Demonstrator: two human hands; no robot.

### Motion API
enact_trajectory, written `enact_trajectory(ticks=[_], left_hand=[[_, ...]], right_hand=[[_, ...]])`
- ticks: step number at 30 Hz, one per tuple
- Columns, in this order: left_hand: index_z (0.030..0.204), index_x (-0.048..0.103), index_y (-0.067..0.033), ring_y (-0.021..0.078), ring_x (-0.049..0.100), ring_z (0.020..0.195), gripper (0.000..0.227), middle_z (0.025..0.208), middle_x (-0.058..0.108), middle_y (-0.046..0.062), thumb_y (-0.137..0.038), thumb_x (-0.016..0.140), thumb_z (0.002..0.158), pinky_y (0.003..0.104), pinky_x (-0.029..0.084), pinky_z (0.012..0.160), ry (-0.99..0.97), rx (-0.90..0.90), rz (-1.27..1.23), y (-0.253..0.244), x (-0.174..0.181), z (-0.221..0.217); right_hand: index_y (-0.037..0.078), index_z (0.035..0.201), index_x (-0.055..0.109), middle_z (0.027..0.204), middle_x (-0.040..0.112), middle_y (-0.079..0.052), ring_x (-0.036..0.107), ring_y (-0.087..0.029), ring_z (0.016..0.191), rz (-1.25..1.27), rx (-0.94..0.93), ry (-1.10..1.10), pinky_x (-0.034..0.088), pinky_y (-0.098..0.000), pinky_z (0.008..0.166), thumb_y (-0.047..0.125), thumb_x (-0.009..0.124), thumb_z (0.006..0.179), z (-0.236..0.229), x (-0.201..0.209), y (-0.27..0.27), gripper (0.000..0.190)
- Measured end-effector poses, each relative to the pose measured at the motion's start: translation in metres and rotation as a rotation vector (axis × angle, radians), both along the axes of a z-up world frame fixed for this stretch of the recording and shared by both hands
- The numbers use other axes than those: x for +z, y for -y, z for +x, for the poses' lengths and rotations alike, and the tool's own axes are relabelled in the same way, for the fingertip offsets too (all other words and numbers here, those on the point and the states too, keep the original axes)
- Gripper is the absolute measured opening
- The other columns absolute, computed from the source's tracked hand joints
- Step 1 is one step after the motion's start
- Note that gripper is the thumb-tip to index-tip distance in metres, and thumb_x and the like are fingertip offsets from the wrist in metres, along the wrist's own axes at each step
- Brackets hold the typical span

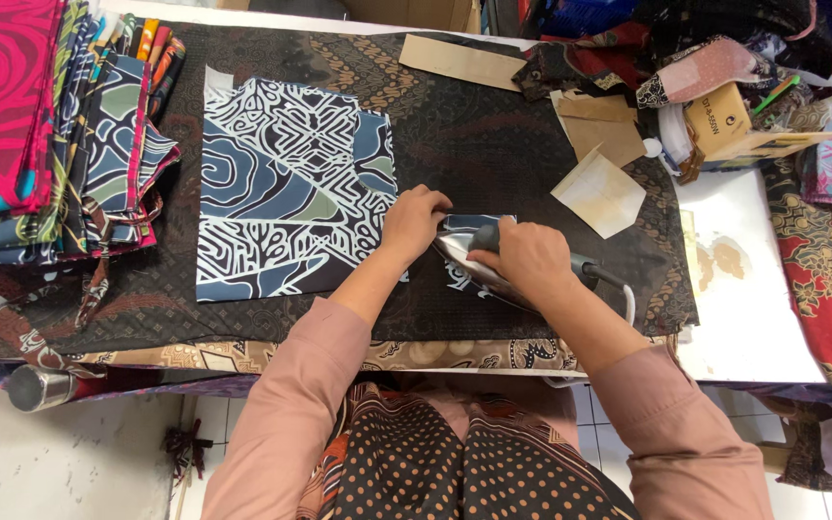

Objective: The person irons a patterned fabric piece using a steam iron, then folds it and stacks it with other folded garments. They attach a tag to the stack and tie the bundle with a ribbon. The finished bundle is placed on the table.

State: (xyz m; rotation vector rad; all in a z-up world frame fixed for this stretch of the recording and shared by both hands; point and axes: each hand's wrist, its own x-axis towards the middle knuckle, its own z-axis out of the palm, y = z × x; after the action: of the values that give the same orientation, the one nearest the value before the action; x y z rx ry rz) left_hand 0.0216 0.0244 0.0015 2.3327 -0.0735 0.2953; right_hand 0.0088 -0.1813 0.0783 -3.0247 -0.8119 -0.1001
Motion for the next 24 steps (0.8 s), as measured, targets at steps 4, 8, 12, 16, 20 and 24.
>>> enact_trajectory(ticks=[4,8,12,16,20,24], left_hand=[[0.104,0.072,-0.0115,0.0269,0.065,0.097,0.015,0.097,0.068,0.004,-0.012,0.071,0.089,0.041,0.052,0.083,0.100,0.115,-0.137,0.001,0.014,-0.024],[0.101,0.071,-0.0101,0.0278,0.065,0.096,0.013,0.096,0.068,0.005,-0.014,0.072,0.088,0.040,0.052,0.081,0.171,0.140,-0.136,0.001,0.019,-0.051],[0.098,0.072,-0.0106,0.0282,0.066,0.095,0.010,0.095,0.069,0.004,-0.015,0.073,0.089,0.041,0.052,0.081,0.170,0.187,-0.101,-0.008,0.021,-0.059],[0.098,0.072,-0.0111,0.0251,0.067,0.093,0.009,0.095,0.070,0.003,-0.017,0.072,0.091,0.039,0.053,0.080,0.142,0.207,-0.131,-0.017,0.020,-0.056],[0.097,0.073,-0.0114,0.0240,0.067,0.093,0.009,0.095,0.070,0.002,-0.018,0.072,0.091,0.038,0.053,0.079,0.150,0.205,-0.148,-0.020,0.015,-0.052],[0.095,0.076,-0.0114,0.0258,0.067,0.090,0.011,0.095,0.071,0.004,-0.020,0.071,0.091,0.040,0.052,0.078,0.059,0.197,-0.103,-0.020,0.008,-0.051]], right_hand=[[0.005,0.086,0.068,0.073,0.072,-0.016,0.073,-0.034,0.070,-0.014,-0.056,-0.063,0.057,-0.0431,0.061,0.070,0.073,0.078,0.018,0.001,-0.008,0.066],[0.003,0.090,0.069,0.078,0.073,-0.018,0.074,-0.035,0.075,-0.021,-0.073,-0.057,0.058,-0.0443,0.065,0.072,0.073,0.078,0.038,0.003,-0.015,0.070],[0.004,0.090,0.071,0.080,0.074,-0.018,0.074,-0.035,0.078,-0.035,-0.091,-0.117,0.058,-0.0452,0.067,0.073,0.073,0.077,0.049,0.008,-0.019,0.070],[0.004,0.090,0.072,0.080,0.074,-0.018,0.074,-0.035,0.077,-0.057,-0.066,-0.143,0.058,-0.0448,0.068,0.073,0.071,0.079,0.043,0.015,-0.017,0.069],[0.006,0.093,0.073,0.080,0.074,-0.018,0.075,-0.034,0.077,-0.114,-0.048,-0.228,0.059,-0.0442,0.068,0.073,0.069,0.080,0.017,0.030,-0.012,0.069],[0.009,0.094,0.074,0.085,0.075,-0.016,0.075,-0.034,0.081,-0.205,-0.042,-0.384,0.059,-0.0445,0.074,0.075,0.069,0.079,-0.020,0.045,0.005,0.068]])
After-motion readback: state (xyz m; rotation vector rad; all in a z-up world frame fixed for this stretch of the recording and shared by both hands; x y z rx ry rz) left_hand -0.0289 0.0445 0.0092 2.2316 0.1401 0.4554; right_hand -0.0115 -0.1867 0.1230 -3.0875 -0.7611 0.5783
